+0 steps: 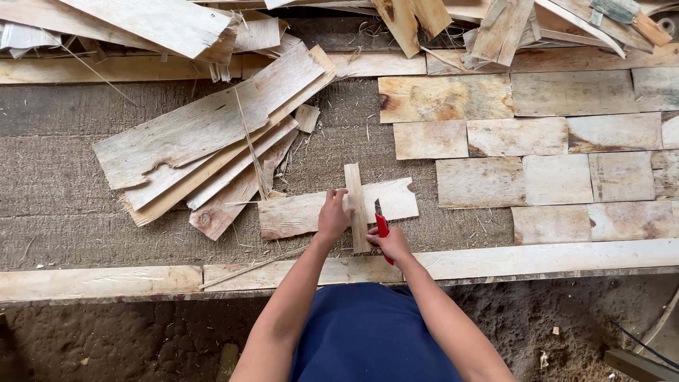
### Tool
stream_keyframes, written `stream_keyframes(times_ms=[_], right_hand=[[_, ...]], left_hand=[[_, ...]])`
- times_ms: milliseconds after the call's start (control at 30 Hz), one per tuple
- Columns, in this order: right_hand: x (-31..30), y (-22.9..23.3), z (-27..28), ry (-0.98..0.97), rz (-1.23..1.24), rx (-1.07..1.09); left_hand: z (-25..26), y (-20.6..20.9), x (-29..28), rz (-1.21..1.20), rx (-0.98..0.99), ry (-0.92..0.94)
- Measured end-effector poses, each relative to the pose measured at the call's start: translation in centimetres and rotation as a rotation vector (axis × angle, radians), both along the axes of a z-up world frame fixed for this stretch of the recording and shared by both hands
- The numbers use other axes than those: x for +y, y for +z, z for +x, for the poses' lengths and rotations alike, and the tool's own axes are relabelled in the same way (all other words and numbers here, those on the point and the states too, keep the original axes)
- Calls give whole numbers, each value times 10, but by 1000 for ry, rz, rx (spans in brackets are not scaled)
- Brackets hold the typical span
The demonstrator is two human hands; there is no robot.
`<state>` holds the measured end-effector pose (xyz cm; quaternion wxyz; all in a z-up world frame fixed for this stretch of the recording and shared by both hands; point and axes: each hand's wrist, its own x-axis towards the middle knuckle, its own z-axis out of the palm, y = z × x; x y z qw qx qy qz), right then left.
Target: Cutting and arranging thin wood pieces to create a tiled surface on a wooden frame.
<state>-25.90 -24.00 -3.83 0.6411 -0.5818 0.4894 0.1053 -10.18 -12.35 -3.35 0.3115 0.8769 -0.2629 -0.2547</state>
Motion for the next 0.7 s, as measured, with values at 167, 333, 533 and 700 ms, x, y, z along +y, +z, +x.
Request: stream_keyframes(times_ms=[167, 333, 533, 700], right_hand=[[1, -6, -2, 2, -12, 17], [-4, -29, -7, 28, -55, 46], [-5, -29, -7, 49, -104, 64], [-2, 2, 1, 59, -92, 72]], left_hand=[[-8, 41, -2, 82, -26, -130], [-11, 36, -3, 139, -56, -184], [-11, 18, -6, 125, -92, -205], [-13, 9, -6, 147, -150, -216]])
